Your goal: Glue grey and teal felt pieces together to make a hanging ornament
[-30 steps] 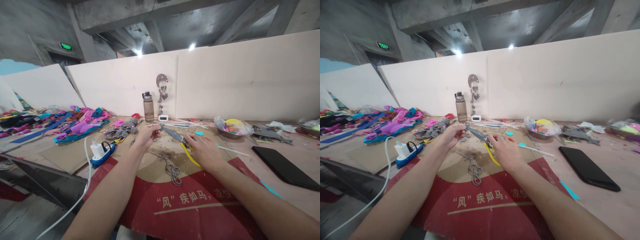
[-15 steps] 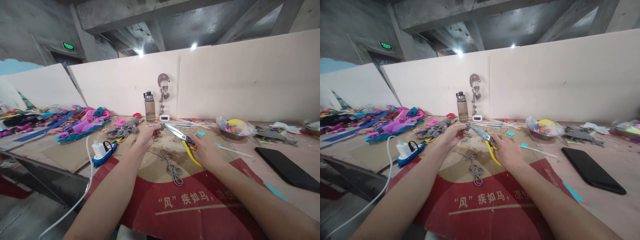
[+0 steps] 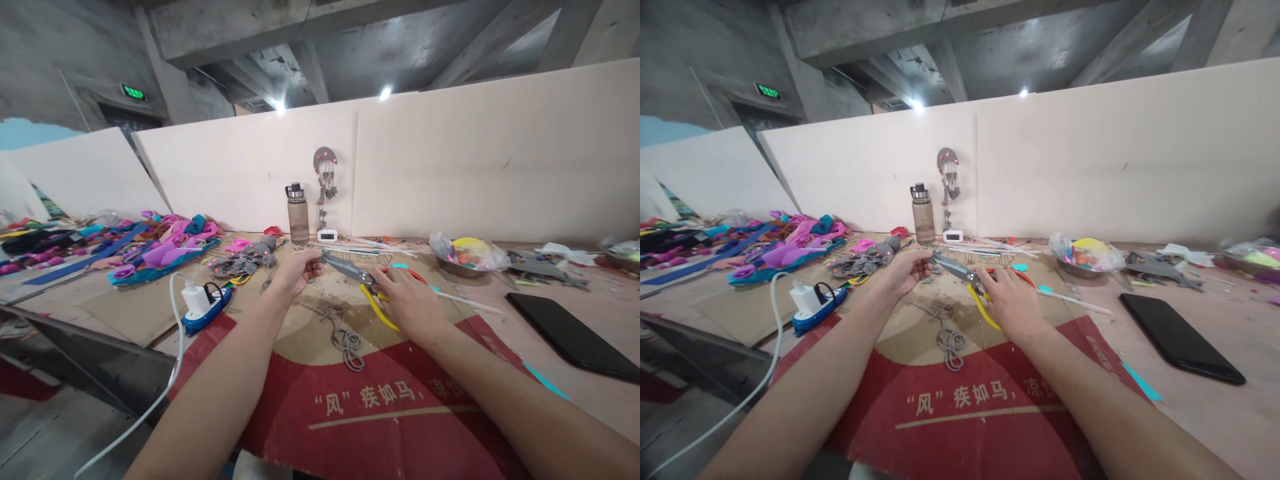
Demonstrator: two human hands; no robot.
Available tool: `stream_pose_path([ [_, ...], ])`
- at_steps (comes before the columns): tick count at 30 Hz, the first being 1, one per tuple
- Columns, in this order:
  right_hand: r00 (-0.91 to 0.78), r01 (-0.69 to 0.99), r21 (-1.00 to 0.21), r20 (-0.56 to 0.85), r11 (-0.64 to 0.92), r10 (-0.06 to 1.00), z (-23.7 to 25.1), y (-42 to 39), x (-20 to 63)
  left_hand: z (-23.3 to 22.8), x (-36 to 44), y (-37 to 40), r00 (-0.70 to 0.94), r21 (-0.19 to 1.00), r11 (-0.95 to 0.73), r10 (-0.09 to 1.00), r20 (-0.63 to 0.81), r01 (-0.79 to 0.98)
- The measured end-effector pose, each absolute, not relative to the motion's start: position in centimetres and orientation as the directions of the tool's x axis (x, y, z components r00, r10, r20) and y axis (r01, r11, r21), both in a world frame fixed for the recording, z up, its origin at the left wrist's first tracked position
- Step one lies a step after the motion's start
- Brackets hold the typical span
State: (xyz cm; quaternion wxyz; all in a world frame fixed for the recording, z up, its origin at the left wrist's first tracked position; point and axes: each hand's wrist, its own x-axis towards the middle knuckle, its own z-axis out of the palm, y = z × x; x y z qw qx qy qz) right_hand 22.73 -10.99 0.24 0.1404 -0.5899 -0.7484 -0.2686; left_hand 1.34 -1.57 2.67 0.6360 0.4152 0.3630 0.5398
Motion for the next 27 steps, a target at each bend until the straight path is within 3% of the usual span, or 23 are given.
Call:
stream_pose_path([
  [19,-0.306,0.935,0.322,0.516,0.150,0.800,0.91,-11.55,22.83,2.30,1.28,-1.19,0.177,0.939,0.094,0.984,-0.036,-0.332],
  [23,-0.249,0.964,0.210,0.514,0.161,0.821,0.71,-11.51,22.68,2.21,1.18,-1.19,0.184,0.940,0.072,0.983,-0.010,-0.332],
  [27,-0.146,0.977,-0.056,0.538,0.208,0.830,0.10,-10.94,22.80,2.19,1.09,-1.29,0.187,0.954,0.014,0.981,0.045,-0.300],
])
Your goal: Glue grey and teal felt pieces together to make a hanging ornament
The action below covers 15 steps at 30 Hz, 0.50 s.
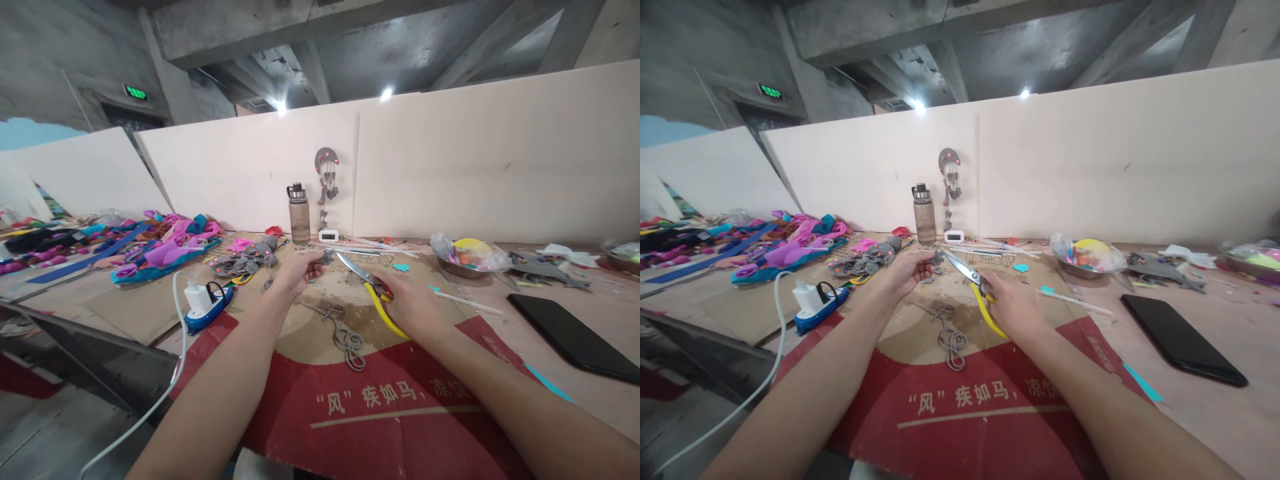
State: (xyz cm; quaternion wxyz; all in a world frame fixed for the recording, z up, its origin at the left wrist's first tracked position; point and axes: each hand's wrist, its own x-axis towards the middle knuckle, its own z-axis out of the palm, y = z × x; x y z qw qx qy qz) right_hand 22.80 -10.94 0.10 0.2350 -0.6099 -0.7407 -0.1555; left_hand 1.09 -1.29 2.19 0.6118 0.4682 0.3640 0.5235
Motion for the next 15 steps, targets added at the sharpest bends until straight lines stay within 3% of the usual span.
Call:
stream_pose_path([
  [5,-0.059,0.914,-0.299,0.570,0.274,0.819,-0.2,-10.1,23.4,1.9,1.3,-1.3,0.195,0.966,-0.098,0.970,0.147,-0.238],
  [11,-0.150,0.860,-0.313,0.598,0.402,0.787,-0.5,-9.4,23.7,1.5,1.4,-1.0,0.222,0.963,-0.171,0.951,0.217,-0.209],
  [15,-0.176,0.789,-0.409,0.564,0.458,0.807,-0.2,-9.6,23.6,1.8,1.5,-1.1,0.230,0.951,-0.151,0.949,0.216,-0.270],
])
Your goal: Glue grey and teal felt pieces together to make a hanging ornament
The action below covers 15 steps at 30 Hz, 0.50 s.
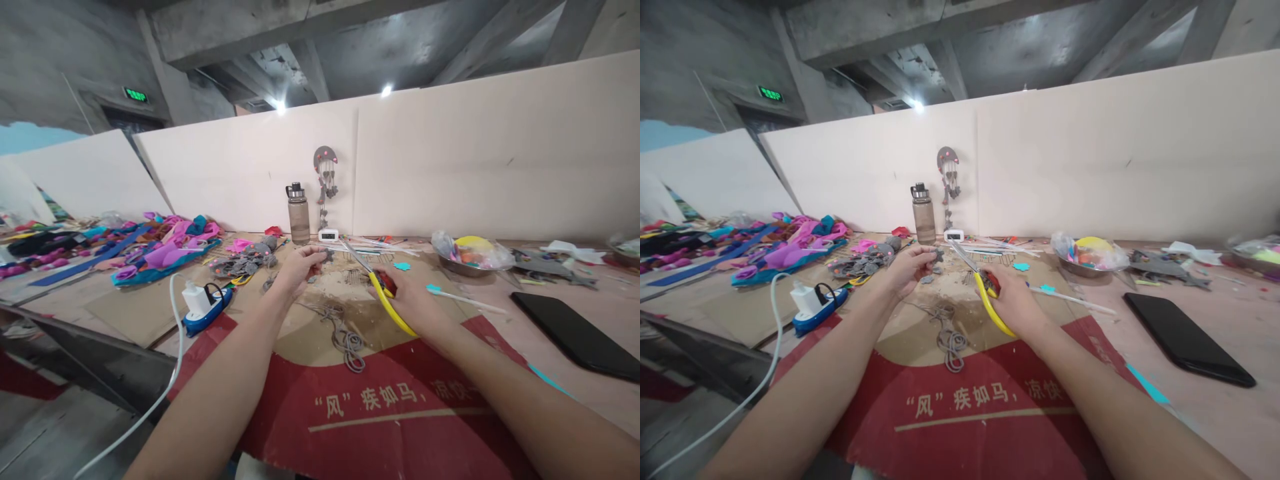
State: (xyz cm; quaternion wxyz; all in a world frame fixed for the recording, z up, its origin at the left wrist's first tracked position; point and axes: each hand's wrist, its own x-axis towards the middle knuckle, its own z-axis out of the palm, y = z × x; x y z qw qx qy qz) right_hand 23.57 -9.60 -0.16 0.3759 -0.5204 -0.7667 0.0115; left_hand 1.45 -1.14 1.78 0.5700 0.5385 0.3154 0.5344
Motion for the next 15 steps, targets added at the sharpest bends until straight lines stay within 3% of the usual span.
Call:
stream_pose_path([
  [5,-0.174,0.742,-0.489,0.520,0.459,0.836,0.5,-10.0,23.3,2.3,1.5,-1.8,0.317,0.949,-0.122,0.923,0.217,-0.292],
  [15,-0.115,0.767,-0.479,0.554,0.428,0.825,0.2,-9.7,23.5,2.4,1.7,-2.4,0.464,0.936,-0.125,0.842,0.276,-0.329],
])
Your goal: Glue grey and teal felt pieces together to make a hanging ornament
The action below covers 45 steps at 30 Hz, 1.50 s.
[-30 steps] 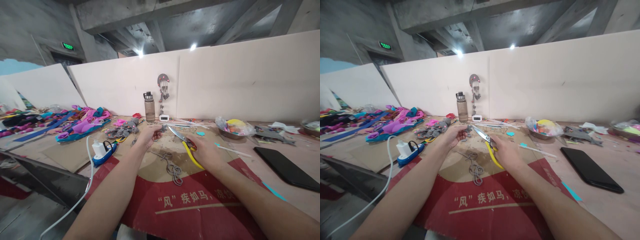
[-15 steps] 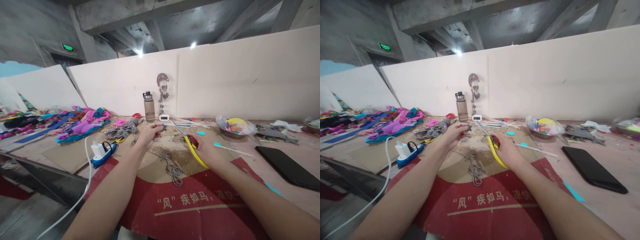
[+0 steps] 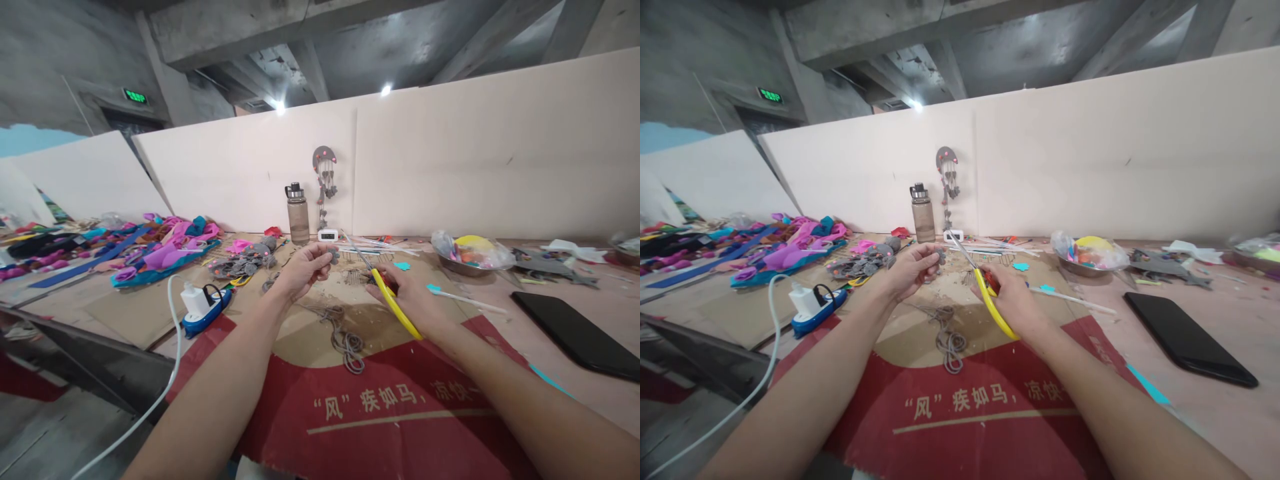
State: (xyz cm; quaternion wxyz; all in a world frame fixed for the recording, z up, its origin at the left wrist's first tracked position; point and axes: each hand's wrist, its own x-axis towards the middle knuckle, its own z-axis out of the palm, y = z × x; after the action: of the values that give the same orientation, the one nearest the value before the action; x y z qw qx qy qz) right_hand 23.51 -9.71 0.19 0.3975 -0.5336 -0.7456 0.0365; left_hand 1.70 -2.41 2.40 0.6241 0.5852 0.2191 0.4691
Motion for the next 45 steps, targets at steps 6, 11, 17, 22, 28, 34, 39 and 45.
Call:
stream_pose_path([
  [6,-0.112,0.744,-0.494,0.570,0.449,0.814,0.4,-10.0,23.3,2.4,1.8,-2.5,0.447,0.916,-0.159,0.834,0.324,-0.367],
  [11,-0.122,0.747,-0.485,0.573,0.455,0.811,0.4,-10.2,23.2,2.3,2.0,-2.5,0.384,0.901,-0.229,0.845,0.372,-0.370],
  [17,-0.143,0.729,-0.505,0.549,0.463,0.824,0.4,-10.2,23.1,2.3,1.9,-2.1,0.308,0.887,-0.240,0.875,0.374,-0.395],
  [22,-0.205,0.661,-0.575,0.480,0.482,0.853,0.7,-10.2,23.4,2.8,1.4,-1.9,0.272,0.860,-0.233,0.883,0.382,-0.453],
  [28,-0.313,0.676,-0.548,0.391,0.493,0.865,1.8,-10.9,23.0,3.0,1.2,-1.9,0.272,0.850,-0.190,0.894,0.357,-0.491],
  [34,-0.323,0.683,-0.551,0.361,0.479,0.875,2.3,-11.4,22.7,3.0,1.1,-1.9,0.296,0.840,-0.178,0.882,0.367,-0.512],
  [39,-0.329,0.662,-0.605,0.295,0.442,0.897,2.3,-11.6,22.6,3.0,1.2,-1.9,0.279,0.840,-0.185,0.888,0.366,-0.511],
  [45,-0.310,0.622,-0.652,0.304,0.434,0.901,2.0,-11.7,22.4,2.9,1.3,-1.8,0.280,0.853,-0.177,0.895,0.347,-0.491],
])
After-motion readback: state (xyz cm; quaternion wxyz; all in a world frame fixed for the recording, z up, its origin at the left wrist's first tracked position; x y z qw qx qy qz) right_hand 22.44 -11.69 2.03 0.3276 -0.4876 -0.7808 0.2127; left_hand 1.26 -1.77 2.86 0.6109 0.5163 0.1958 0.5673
